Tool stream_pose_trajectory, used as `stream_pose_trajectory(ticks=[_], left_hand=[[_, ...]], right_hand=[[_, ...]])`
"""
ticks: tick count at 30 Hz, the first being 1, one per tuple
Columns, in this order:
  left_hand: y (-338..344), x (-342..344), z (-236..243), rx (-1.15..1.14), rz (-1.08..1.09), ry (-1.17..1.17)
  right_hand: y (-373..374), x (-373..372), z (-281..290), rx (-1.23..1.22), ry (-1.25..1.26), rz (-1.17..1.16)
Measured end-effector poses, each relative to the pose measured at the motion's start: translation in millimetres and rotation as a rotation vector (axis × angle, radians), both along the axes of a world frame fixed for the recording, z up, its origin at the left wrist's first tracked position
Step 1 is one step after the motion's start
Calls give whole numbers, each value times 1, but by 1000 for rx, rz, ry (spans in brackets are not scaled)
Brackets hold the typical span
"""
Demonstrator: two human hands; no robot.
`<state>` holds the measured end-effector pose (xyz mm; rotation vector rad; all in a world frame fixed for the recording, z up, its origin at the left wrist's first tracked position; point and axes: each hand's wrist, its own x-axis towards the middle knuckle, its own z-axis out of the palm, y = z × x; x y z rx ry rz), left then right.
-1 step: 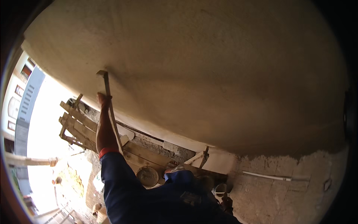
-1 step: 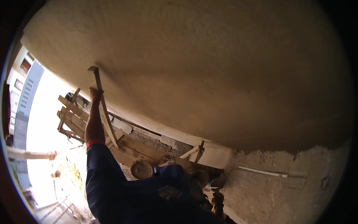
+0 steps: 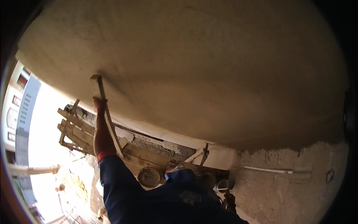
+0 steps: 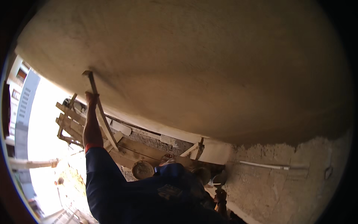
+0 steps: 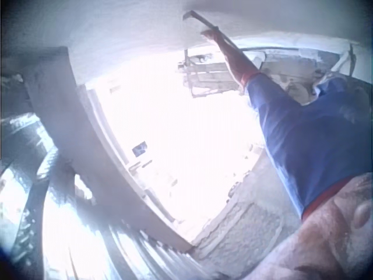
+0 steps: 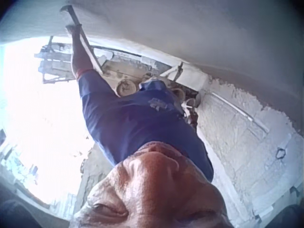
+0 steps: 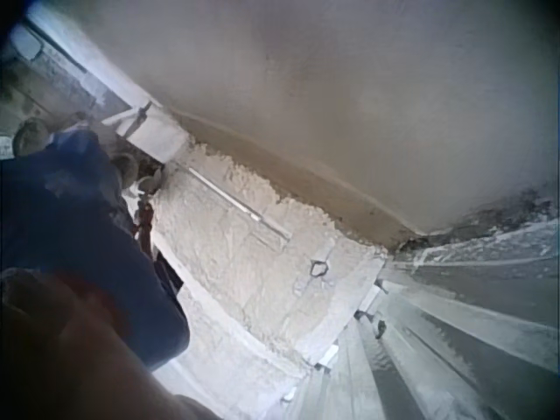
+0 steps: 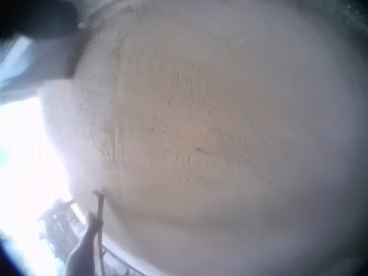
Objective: The person uses a long straightedge to smooth wet plaster on a wall, repeatedly scraping it across the surface and periodically dipping a trowel into a bucket to collect and re-apply plaster material to uneven spots.
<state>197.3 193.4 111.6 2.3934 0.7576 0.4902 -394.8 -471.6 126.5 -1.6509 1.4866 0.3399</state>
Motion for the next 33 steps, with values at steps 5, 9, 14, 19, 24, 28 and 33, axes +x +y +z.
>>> stream_pose_trajectory(ticks=[5,9,14,19,24,28,33], left_hand=[[-6,5,-15,67,2,68],[13,-5,-30,-171,-54,-143],[74,33,-57,327,57,-72],[-91,-39,-24,164,195,-173],[-142,-180,-109,-440,-80,349],[-182,-355,-207,-860,-58,732],[-236,-519,-224,-784,287,937]], right_hand=[[-35,-29,-30,146,-72,-213],[-17,8,8,55,26,-134],[-11,-9,-49,124,-151,-71],[-35,-54,-64,-42,30,396],[-48,-3,-58,96,76,350],[-68,22,-62,235,77,217],[-116,34,-73,218,-23,636]])
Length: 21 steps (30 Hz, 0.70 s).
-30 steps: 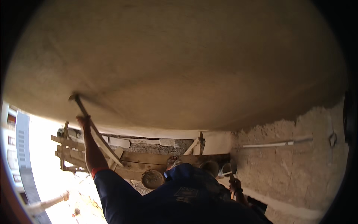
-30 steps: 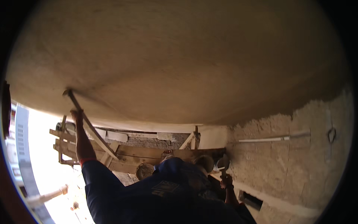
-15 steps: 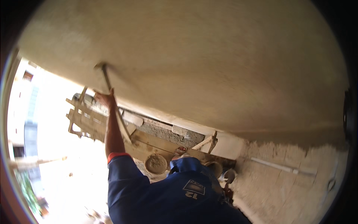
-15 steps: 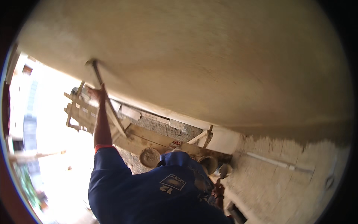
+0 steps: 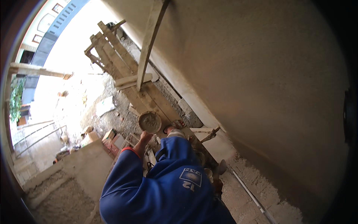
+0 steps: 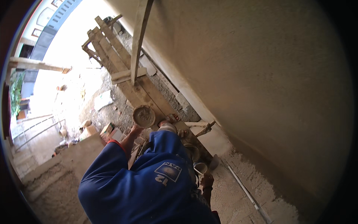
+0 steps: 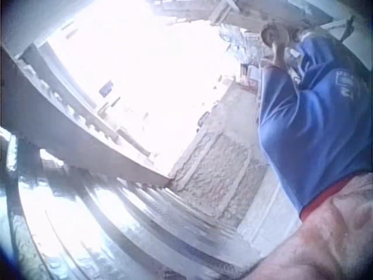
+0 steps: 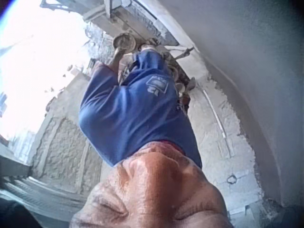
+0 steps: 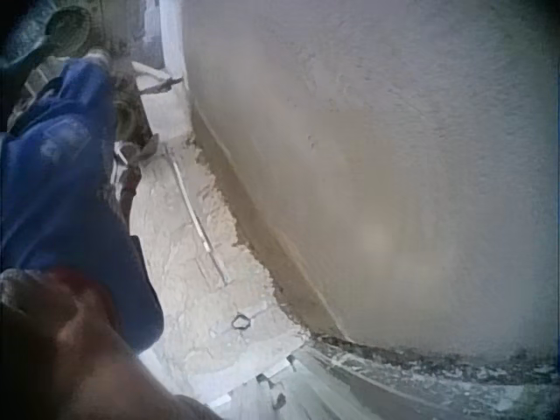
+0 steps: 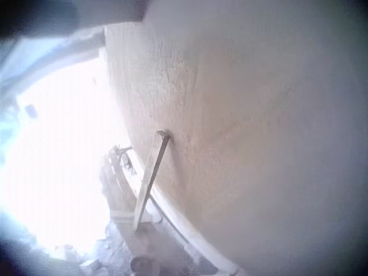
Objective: The person uses a long straightedge to smooth wet plaster on a wall, repeatedly scraping it across the surface and periodically dipping a trowel into a bucket to collect and re-apply plaster material to uneven spots.
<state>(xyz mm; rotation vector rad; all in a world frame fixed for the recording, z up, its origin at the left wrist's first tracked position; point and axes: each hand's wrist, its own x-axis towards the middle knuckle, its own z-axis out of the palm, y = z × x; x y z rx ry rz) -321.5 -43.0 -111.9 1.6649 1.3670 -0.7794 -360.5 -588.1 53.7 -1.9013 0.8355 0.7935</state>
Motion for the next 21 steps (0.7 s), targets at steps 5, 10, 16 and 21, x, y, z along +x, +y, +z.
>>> stream_pose_trajectory(ticks=[5,10,16,21], left_hand=[[-10,-87,12,-76,120,8],[-20,-105,30,130,148,-127],[-13,-95,27,22,128,-151],[-11,-63,17,-162,345,-288]], right_hand=[[-8,61,18,-29,272,-39],[-17,88,2,-50,266,-24],[-4,80,9,-5,271,-86],[13,50,14,47,362,-78]])
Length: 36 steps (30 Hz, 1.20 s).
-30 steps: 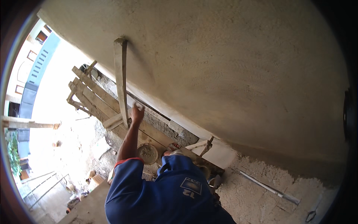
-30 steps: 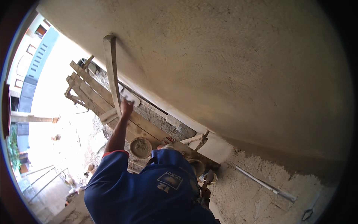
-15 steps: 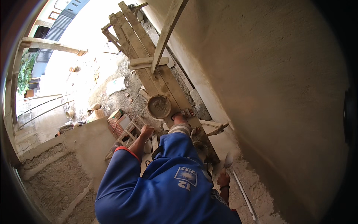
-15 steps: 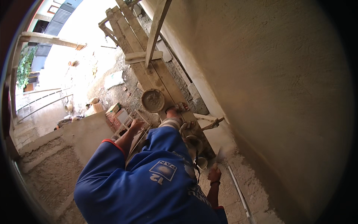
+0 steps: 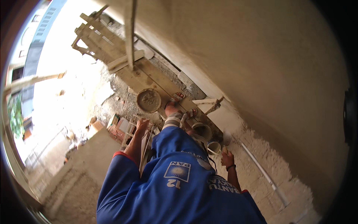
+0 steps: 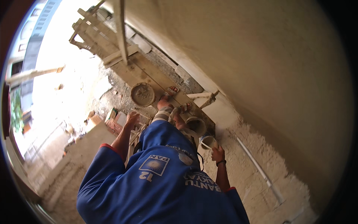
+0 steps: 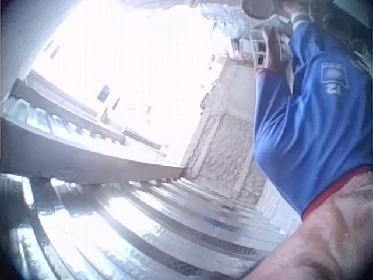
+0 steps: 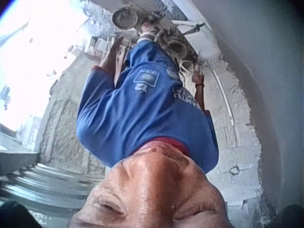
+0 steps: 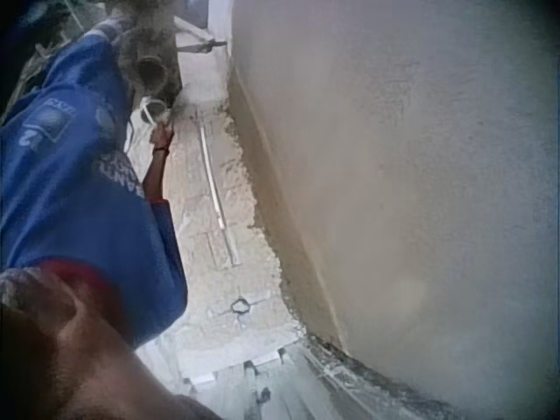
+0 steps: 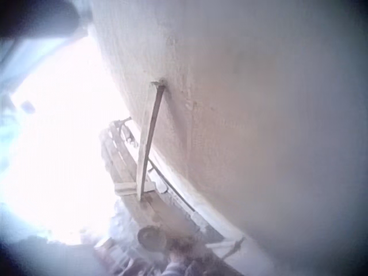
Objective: The person uses a long straightedge to smooth wet plaster on a wall, repeatedly scraping it across the surface and periodically dipping a trowel into a bucket to collect and re-apply plaster material to uneven spots.
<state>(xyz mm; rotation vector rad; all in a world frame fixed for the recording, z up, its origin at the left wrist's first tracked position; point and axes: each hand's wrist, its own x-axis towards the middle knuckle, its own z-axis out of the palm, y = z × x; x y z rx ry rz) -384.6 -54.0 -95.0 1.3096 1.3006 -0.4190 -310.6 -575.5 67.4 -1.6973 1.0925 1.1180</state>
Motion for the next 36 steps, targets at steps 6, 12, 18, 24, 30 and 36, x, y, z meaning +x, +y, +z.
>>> stream_pose_trajectory(ticks=[6,12,18,24,30,36], left_hand=[[29,81,14,-172,-277,-22],[63,164,23,-140,-557,63],[68,257,28,-65,-762,16],[-5,325,31,27,-1104,30],[-149,342,59,22,-1426,2],[-283,322,77,-17,-1668,-88]], right_hand=[[17,-53,-1,21,-95,-276],[59,-113,-15,-49,1,-397],[135,-186,-25,58,105,-906],[204,-247,-37,107,98,-1000],[235,-281,-44,38,45,-1283],[247,-307,-64,102,14,-1373]])
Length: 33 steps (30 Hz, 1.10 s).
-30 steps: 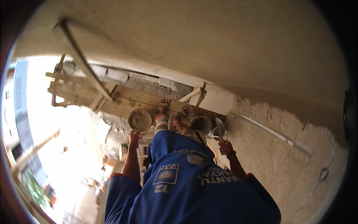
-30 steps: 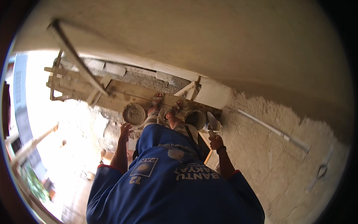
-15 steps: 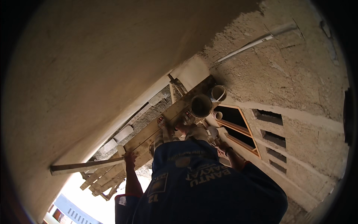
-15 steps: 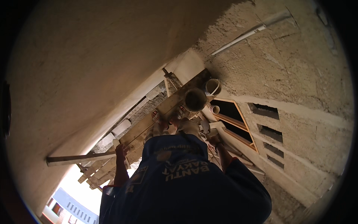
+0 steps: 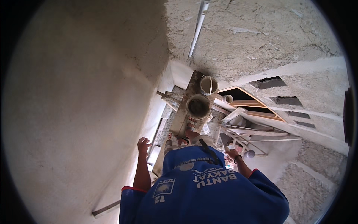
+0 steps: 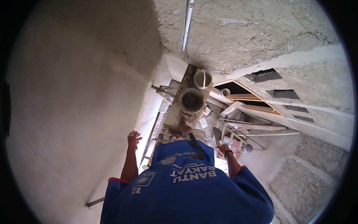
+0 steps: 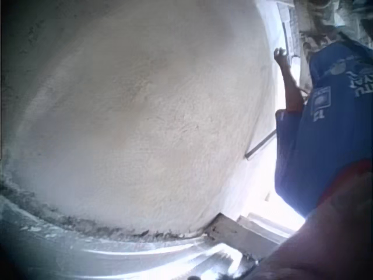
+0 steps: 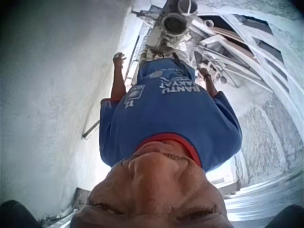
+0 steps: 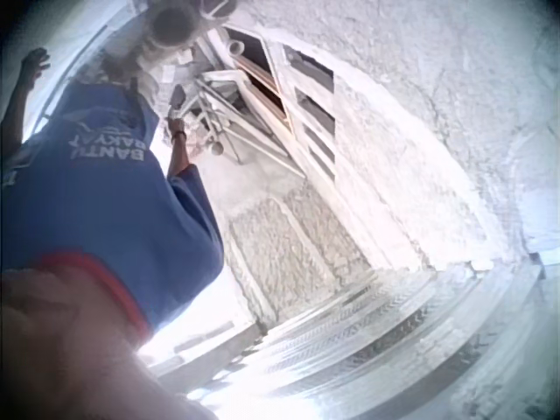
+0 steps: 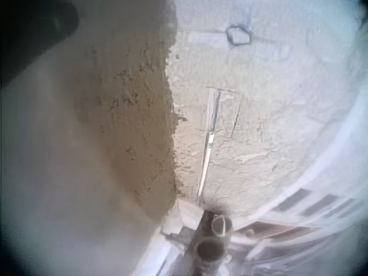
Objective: The person uses a long straightedge to smooth wet plaster on a wall, repeatedly scraping it across the surface and periodically dipping a trowel into a bucket to collect and re-apply plaster material to uneven spots.
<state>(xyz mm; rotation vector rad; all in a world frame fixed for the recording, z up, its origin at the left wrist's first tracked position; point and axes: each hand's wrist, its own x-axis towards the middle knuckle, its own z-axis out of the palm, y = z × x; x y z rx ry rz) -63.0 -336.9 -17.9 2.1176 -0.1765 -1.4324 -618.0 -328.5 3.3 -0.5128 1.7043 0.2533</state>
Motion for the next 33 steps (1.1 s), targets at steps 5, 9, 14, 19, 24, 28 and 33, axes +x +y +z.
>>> stream_pose_trajectory(ticks=[5,9,14,19,24,28,33], left_hand=[[-76,-33,20,-93,-219,10],[-103,-45,19,-48,-369,-3],[-130,-57,5,101,-439,33],[-165,-63,-21,160,-582,13],[-209,-88,-37,177,-804,-23],[-230,-95,-112,13,-1140,-163],[-292,-192,-166,-18,-1410,-296]], right_hand=[[-2,4,3,-66,-2,-116],[-5,13,4,-100,-54,-203],[-12,49,39,-88,-115,-738],[-3,80,56,-136,-197,-935],[10,102,25,-94,-403,-1355],[13,135,-35,-64,-494,-1488],[27,192,-130,101,-611,-1717]])
